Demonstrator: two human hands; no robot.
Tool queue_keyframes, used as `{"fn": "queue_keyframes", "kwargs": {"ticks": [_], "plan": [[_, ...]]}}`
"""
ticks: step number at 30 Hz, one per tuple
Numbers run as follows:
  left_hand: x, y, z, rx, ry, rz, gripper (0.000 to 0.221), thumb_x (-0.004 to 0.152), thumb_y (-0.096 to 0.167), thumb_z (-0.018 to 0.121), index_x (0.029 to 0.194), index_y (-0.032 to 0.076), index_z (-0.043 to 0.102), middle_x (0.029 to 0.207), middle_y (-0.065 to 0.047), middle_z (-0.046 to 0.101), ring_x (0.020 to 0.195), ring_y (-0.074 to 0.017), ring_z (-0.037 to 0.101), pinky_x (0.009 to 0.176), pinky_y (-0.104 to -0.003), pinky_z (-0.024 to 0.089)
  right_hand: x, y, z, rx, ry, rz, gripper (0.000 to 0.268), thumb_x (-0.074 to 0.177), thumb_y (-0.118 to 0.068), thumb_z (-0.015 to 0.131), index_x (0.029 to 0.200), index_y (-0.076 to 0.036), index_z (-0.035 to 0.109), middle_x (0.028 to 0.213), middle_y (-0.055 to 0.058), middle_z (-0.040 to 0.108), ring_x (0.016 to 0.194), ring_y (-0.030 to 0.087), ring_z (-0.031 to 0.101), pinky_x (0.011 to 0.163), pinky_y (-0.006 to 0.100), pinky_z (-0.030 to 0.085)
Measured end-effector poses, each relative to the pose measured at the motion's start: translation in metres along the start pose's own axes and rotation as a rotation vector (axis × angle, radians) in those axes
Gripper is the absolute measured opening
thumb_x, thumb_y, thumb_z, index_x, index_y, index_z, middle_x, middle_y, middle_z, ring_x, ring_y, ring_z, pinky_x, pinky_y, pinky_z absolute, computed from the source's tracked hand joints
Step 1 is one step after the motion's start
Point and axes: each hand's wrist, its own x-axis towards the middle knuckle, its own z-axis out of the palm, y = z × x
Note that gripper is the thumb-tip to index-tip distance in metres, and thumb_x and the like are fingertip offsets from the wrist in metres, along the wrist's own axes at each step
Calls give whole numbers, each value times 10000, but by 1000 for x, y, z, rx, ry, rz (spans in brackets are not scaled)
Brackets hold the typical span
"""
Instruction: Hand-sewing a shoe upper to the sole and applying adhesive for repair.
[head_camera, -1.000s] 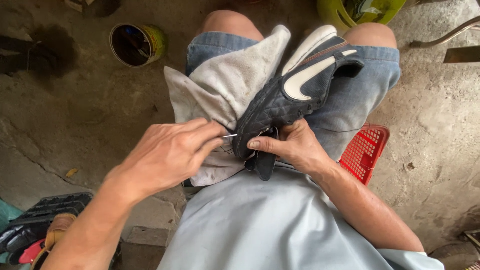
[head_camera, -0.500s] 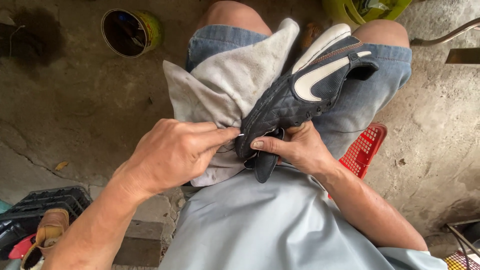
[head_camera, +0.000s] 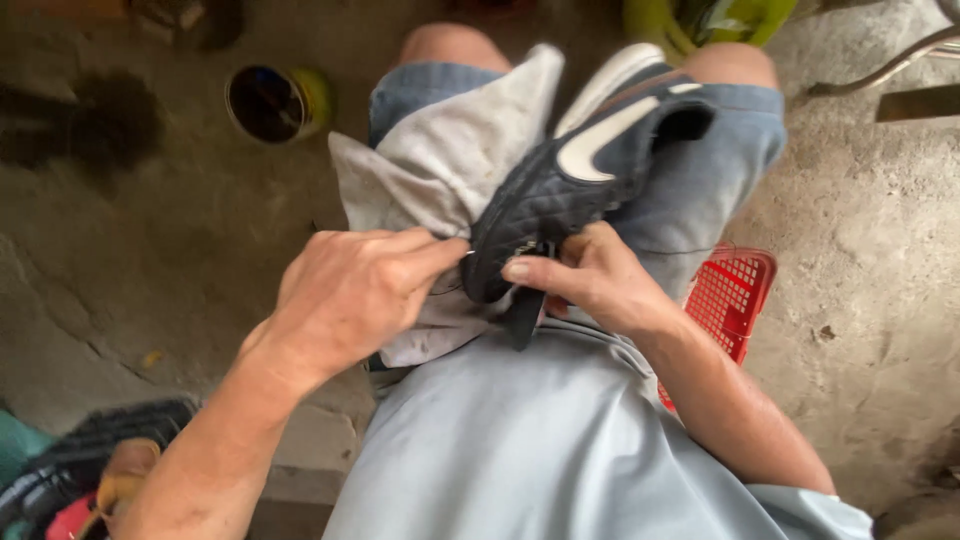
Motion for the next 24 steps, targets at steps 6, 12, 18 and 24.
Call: {"fn": "queue_keyframes", "kwargs": {"ticks": [6,12,18,24], "plan": [[-7,-9,-3,17,0,18,304,944,128,647,1211,212,764,971,72,754,681,-265,693,419,-444,438,-71,-36,-45,-245,525,-124,282,927,-217,646,1171,-131,761,569,-25,572,513,44,557,457,186,385],[-10,-4,-5,89,7,5,344,950,86,667,1239,247,757,731,61,600,562,-222,569,406,-416,401,-98,55,-199,-194,946,-293,143,1089,-195,691,1172,-79,678,1234,60,733,934,92,708,927,216,660],[-11,-4,-3,139,0,-2,381,946,47,663,1255,252,751,762,85,621,566,-173,549,423,-359,421,-74,17,-130,-1025,675,-953,212,923,143,527,943,21,699,987,181,701,838,390,631,777,490,465],[-16,3,5,212,80,-10,316,959,123,703,1229,278,761,690,65,523,555,-167,519,414,-369,395,-40,40,-85,-1298,610,-1030,70,1010,-199,746,991,-131,747,1370,87,619,1300,347,500,1117,584,413]]}}
